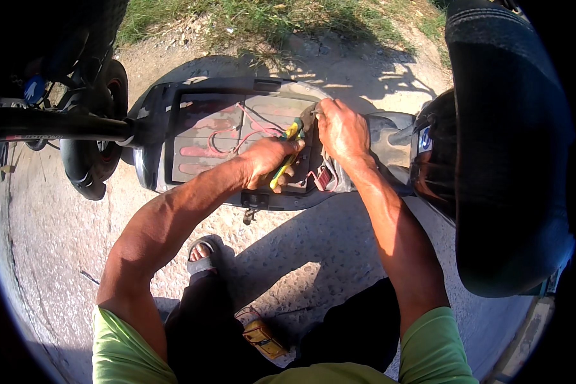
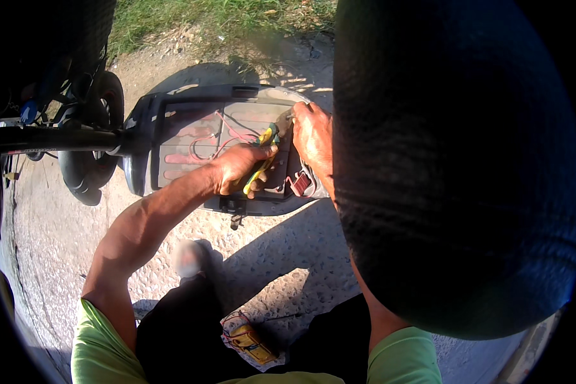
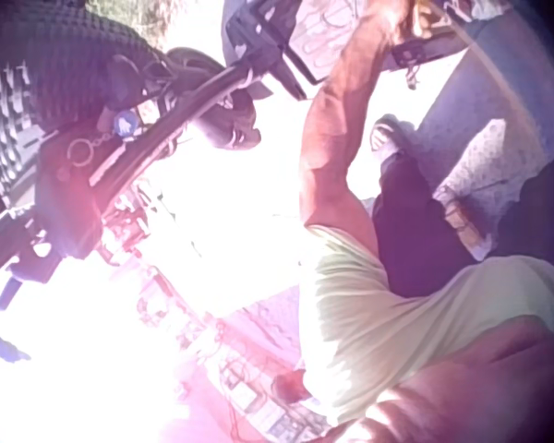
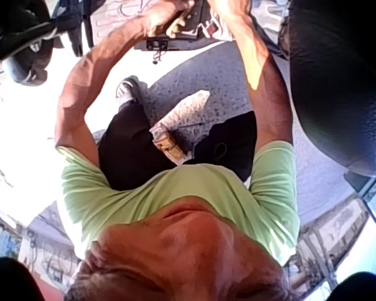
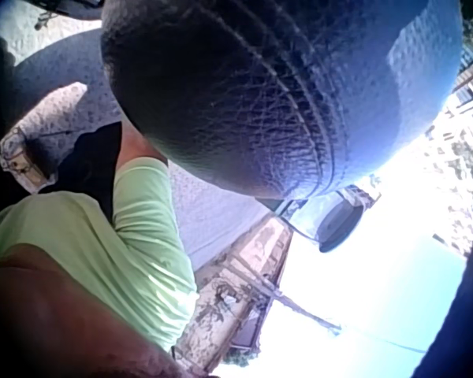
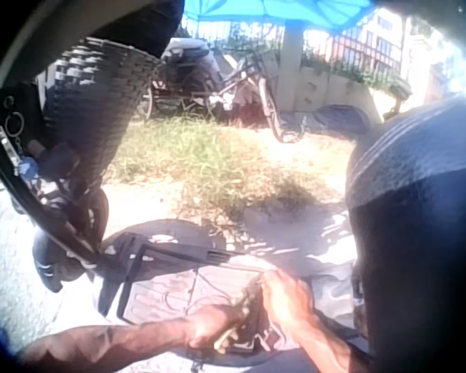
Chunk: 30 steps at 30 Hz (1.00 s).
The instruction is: The person sits on the ground next to a scooter with the seat removed, using pliers to strip and connect wires to several batteries placed on the pavement. They manipulate the wires and battery terminals, occasionally adjusting the scooter's internal components.
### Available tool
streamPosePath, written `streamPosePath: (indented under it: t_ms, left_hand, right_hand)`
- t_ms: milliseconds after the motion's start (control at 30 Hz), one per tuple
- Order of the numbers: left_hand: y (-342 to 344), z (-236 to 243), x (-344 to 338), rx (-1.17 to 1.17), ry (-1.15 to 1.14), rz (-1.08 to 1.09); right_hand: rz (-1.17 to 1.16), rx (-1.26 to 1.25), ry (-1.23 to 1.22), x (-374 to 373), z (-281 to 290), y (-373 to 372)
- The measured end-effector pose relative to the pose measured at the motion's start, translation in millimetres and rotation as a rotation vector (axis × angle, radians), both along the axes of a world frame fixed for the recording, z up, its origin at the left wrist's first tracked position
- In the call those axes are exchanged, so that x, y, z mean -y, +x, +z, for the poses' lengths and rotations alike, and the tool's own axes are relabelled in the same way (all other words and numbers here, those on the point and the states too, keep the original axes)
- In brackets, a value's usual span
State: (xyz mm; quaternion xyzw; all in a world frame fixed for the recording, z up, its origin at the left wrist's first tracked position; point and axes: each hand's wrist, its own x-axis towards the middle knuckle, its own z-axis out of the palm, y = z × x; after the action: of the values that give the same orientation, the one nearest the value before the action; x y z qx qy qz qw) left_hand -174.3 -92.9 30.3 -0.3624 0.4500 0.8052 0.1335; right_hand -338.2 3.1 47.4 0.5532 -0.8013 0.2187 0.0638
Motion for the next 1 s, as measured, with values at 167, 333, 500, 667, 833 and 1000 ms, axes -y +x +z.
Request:
streamPosePath:
  t_ms: [167, 333, 500, 667, 833, 1000]
  left_hand:
    - [4.1, 0.2, -3.5, 0.056, -0.132, -0.004]
    - [19.2, 6.2, 0.1, -0.163, 0.294, 0.010]
    - [20.5, -3.0, -7.0, -0.133, 0.091, 0.093]
    - [10.8, 5.9, -9.2, -0.057, -0.125, 0.063]
    - [21.4, 17.2, -9.3, -0.219, 0.236, 0.025]
    - [22.5, 7.5, -9.0, -0.131, -0.015, -0.051]
  right_hand:
    - [0.013, 0.005, -0.012, 5.6, 1.3, 3.1]
    - [0.023, -0.014, -0.003, 2.4, -0.9, -0.6]
    - [0.052, -0.017, -0.019, 3.7, -2.0, 0.3]
    - [0.020, -0.021, 0.019, 4.2, -0.4, 2.1]
    - [0.033, -0.049, 0.037, 3.9, 0.2, 2.1]
    - [0.044, -0.065, 0.023, 5.0, -1.2, 2.8]
